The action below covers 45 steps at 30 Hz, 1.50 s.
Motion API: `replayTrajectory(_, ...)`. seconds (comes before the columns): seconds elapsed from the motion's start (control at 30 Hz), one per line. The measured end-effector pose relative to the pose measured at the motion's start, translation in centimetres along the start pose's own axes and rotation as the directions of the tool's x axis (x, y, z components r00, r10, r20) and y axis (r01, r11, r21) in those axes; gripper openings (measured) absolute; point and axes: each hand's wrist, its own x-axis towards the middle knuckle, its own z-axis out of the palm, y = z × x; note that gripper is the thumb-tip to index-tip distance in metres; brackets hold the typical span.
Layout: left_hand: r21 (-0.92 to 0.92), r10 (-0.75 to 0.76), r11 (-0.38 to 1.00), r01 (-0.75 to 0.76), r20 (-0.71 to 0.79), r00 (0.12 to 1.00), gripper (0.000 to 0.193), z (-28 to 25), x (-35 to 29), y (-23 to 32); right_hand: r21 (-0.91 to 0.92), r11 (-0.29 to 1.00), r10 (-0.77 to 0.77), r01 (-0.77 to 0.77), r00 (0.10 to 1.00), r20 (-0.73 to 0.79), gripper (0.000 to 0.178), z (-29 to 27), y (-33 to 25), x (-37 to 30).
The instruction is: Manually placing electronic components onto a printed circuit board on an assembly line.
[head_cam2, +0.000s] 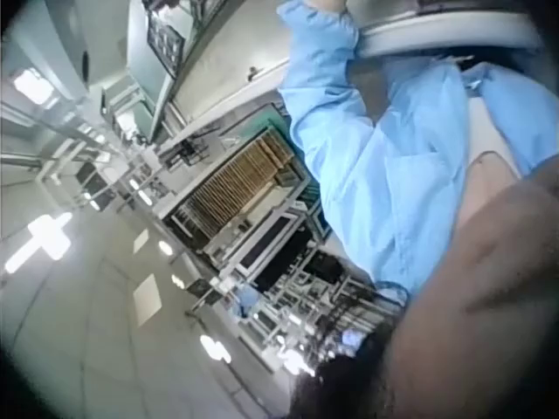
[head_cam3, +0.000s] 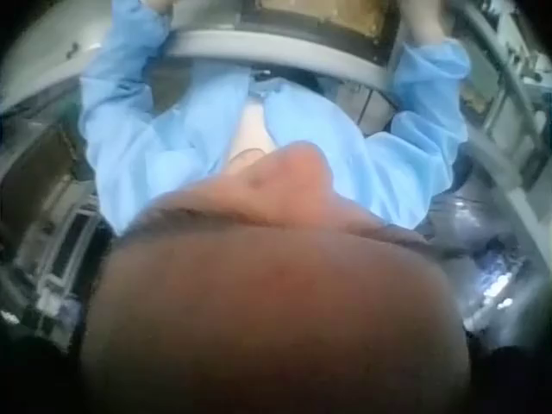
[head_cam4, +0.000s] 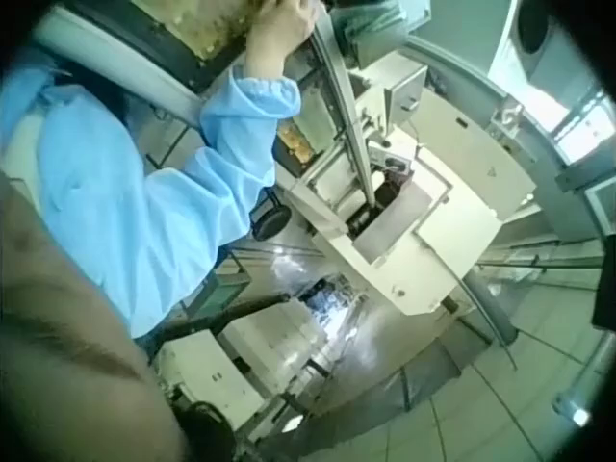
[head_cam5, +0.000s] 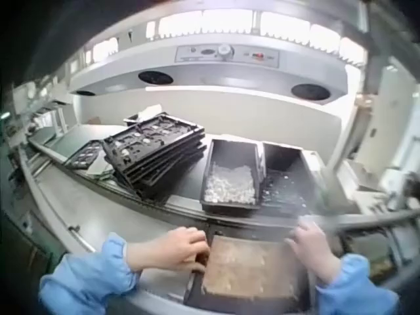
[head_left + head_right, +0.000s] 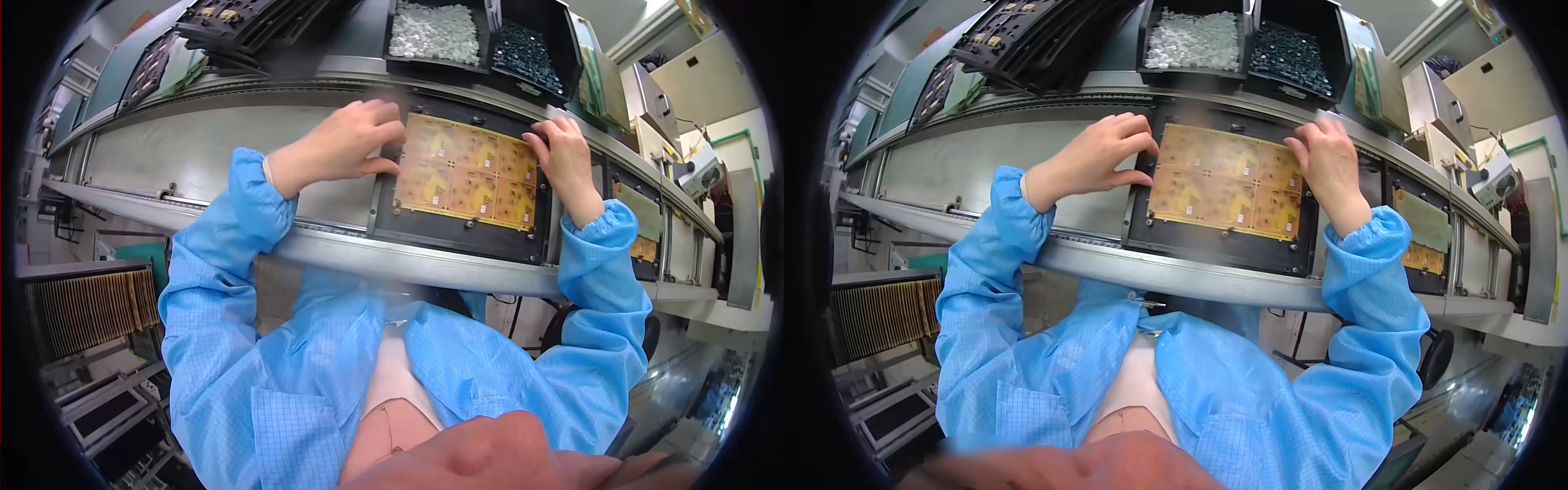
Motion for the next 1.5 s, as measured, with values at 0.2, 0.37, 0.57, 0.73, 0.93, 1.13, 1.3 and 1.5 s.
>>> replayTrajectory(0.2,-0.034,0.224,0.973,-0.228,-0.105,0.969,0.022,1.8,0.4,-0.8,0.134,0.922,-0.342,0.364,0.925,-0.164,0.018,2.6,-2.2,1.3)
replayTrajectory(0.37,0.025,0.256,0.966,-0.256,-0.208,0.944,0.024,2.4,-0.1,-1.0,0.148,0.914,-0.363,0.379,0.923,-0.125,0.011,3.1,-3.2,3.6)
replayTrajectory(0.57,0.113,0.236,0.97,-0.213,-0.257,0.937,0.03,3.2,0.1,-0.2,0.114,0.904,-0.42,0.413,0.907,0.044,0.012,2.2,-4.1,5.0)
replayTrajectory(0.73,0.153,0.242,0.967,-0.204,-0.296,0.924,0.031,3.5,0.4,0.3,0.121,0.971,-0.23,0.205,0.939,0.254,0.016,1.1,-5.4,5.1)
replayTrajectory(0.93,0.029,0.171,0.985,-0.169,-0.269,0.948,0.024,2.5,0.9,-0.9,0.231,0.963,-0.198,0.139,0.946,0.257,0.02,1.3,-4.8,4.5)
replayTrajectory(1.13,0.474,0.208,0.87,-0.133,-0.109,0.972,0.017,1.0,4.0,-3.5,0.325,0.928,-0.21,0.179,0.976,0.063,0.021,-0.5,-3.4,1.8)
replayTrajectory(1.3,0.637,0.382,0.655,-0.406,0.185,0.905,0.008,-0.4,7.2,-3.0,0.393,0.903,-0.165,0.172,0.985,-0.053,0.018,-1.2,-0.2,-1.1)
replayTrajectory(1.5,0.622,0.432,0.443,-0.646,0.483,0.762,0.011,-1.3,9.3,-2.6,0.433,0.892,-0.061,0.134,0.982,-0.177,0.016,-1.0,2.9,-3.5)
